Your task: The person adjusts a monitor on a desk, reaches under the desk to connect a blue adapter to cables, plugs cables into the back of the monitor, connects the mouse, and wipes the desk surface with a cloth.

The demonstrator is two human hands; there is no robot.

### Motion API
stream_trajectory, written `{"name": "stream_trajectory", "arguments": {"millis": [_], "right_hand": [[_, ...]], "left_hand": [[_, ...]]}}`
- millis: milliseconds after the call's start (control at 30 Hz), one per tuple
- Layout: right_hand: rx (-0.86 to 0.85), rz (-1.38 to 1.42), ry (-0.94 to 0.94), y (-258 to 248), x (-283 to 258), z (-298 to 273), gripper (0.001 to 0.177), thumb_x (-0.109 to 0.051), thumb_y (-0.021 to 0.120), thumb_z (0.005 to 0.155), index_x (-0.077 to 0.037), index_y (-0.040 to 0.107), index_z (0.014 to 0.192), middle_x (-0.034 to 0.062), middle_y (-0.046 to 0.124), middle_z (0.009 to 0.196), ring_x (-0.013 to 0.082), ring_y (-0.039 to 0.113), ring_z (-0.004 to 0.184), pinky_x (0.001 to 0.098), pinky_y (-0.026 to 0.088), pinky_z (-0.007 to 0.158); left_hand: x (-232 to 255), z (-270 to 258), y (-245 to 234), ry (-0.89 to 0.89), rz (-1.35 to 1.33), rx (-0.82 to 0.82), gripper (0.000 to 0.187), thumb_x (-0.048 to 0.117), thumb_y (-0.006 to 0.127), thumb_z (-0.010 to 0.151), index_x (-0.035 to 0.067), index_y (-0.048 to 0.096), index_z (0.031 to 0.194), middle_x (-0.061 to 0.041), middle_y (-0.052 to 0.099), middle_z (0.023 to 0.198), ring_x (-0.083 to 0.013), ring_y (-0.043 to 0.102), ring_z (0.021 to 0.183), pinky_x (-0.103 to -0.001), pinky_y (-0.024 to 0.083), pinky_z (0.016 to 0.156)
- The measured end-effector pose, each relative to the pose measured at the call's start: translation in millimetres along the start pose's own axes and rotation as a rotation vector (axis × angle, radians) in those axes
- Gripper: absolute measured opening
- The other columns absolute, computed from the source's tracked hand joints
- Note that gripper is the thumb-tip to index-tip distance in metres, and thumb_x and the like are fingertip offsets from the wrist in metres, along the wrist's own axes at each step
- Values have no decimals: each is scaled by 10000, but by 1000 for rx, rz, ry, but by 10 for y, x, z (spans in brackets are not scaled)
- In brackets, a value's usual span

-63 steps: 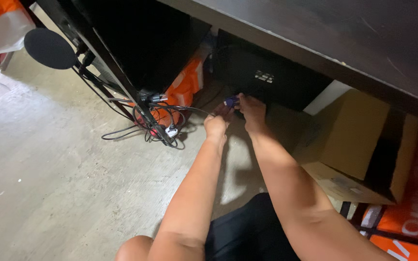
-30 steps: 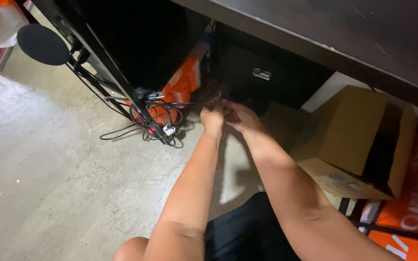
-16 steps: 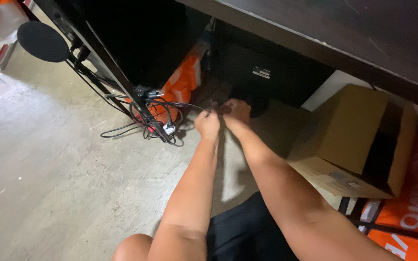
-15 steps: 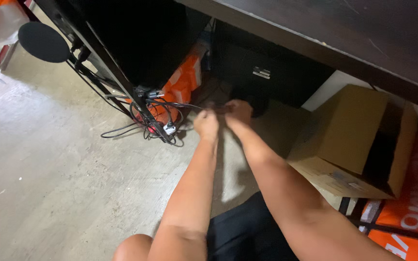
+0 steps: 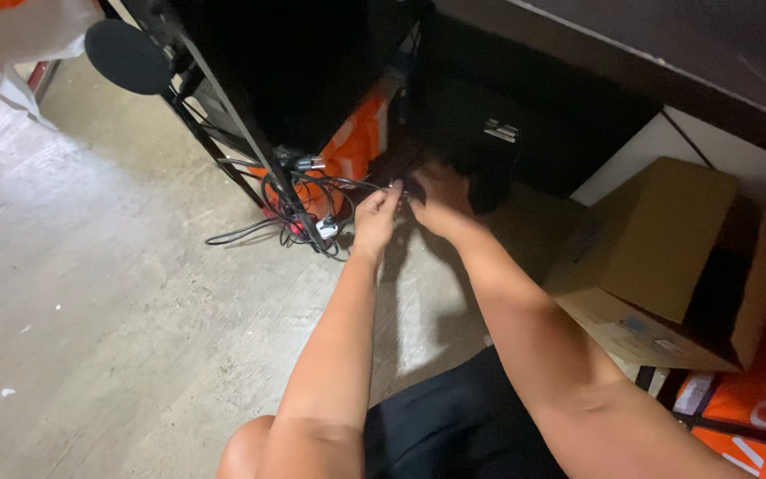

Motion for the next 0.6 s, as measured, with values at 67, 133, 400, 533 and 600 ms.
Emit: {"name": "stream_trajectory", "arguments": {"millis": [67, 133, 400, 533, 600], "right_hand": [[-411, 339, 272, 5, 71, -18, 215, -144, 646, 874, -89, 682, 1079, 187, 694, 961, 349, 666, 891, 432, 516, 772], [-458, 351, 397, -31, 183, 6, 165, -155, 586, 916, -95, 706, 1013, 137, 713, 934, 293, 700, 876, 412, 532, 786], [-417, 529, 379, -553, -117, 223, 296, -241, 504, 1013, -22, 702, 989, 150, 718, 871, 233, 712, 814, 371, 565, 761], [-1074, 1495, 282, -931, -663, 187, 225, -178, 484, 1004, -8, 581, 1115, 118, 669, 917, 237, 725, 819, 395, 617, 793], [-1383, 1615, 181, -1129, -840, 137, 241, -140, 503, 1027, 64, 597, 1113, 128, 638, 872, 306, 731, 809, 455, 625, 793]], "left_hand": [[-48, -4, -63, -6, 24, 23, 345, 371, 685, 939, 45, 736, 840, 60, 604, 717, -34, 496, 657, -201, 389, 600], [-131, -3, -152, 4, 10, 66, 319, 356, 686, 926, 47, 751, 878, 63, 622, 727, -32, 505, 657, -200, 392, 599], [-205, 184, -194, -129, 28, 344, 339, 267, 579, 994, -25, 667, 846, -44, 648, 676, -113, 555, 569, -265, 427, 506], [-67, 132, 211, -396, 25, 175, 326, 264, 519, 990, 13, 689, 867, -74, 694, 681, -137, 632, 574, -260, 502, 511], [8, 14, 252, -429, -28, 49, 311, 274, 450, 987, 85, 687, 922, -48, 707, 712, -115, 623, 576, -227, 494, 506]]}}
Point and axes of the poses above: each hand's wrist, its own z-axis towards the middle knuckle, its own y-axis out of the palm, x = y × z, the point moved 1 cm from there along z, towards the middle knuckle
